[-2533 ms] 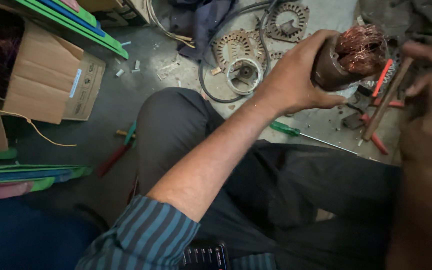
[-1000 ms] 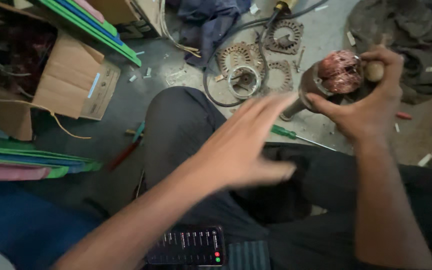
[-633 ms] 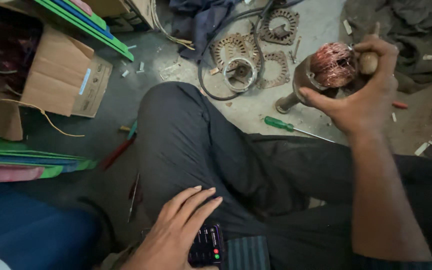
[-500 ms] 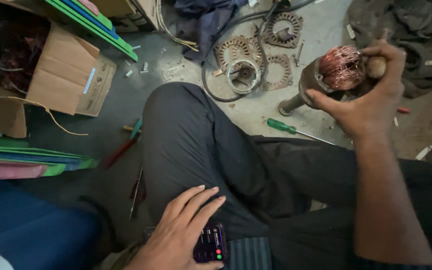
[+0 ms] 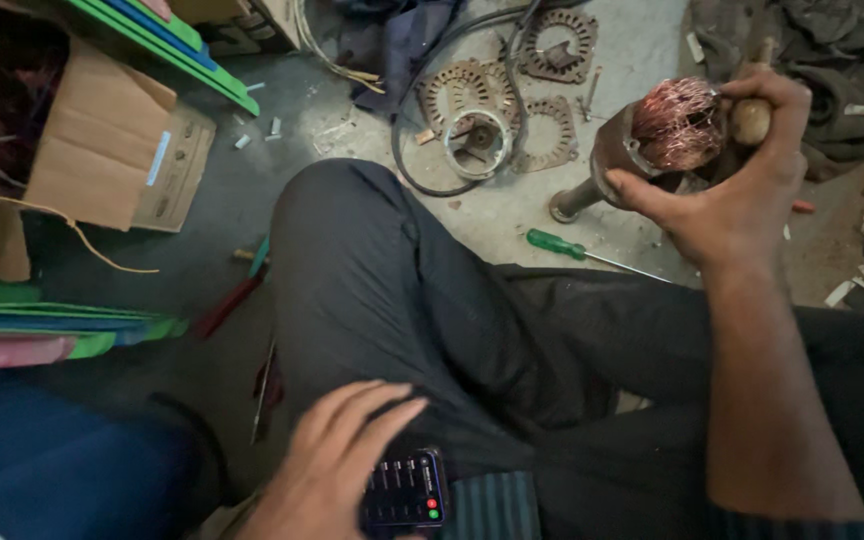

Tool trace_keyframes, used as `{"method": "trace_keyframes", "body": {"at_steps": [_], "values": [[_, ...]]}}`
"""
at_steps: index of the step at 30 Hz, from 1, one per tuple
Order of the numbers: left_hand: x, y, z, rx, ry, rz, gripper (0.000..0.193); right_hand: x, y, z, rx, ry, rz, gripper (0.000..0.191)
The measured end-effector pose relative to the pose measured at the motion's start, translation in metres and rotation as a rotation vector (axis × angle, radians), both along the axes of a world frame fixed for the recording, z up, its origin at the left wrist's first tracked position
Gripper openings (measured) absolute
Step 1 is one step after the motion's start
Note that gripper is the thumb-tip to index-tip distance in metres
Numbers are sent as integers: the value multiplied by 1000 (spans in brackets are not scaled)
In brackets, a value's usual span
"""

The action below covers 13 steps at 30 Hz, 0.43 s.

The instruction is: The person sits on the floor holding an electric motor armature with copper windings and saws through the copper coils with a hand hacksaw, rotating the armature to cut different sides. At the end they hold up the part and touch a phone on their lap.

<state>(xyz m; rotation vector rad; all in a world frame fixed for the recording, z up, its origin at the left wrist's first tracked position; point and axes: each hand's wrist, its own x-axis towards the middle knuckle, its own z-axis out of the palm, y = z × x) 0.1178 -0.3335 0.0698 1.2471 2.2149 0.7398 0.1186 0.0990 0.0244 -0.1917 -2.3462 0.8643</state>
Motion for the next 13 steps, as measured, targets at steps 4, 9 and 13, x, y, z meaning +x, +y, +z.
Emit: {"method": "trace_keyframes", "body": {"at_steps": [4,9,13], "values": [[2,-51,-19,-339,220,26,61,-1,-1,0,-138,-16,-11,86],[26,-89,-57,-474,340,89,49,-3,-2,0,-56,-30,-59,87],[32,-75,-63,-582,268,148,39,1,-1,2,-170,-123,-114,89]]}}
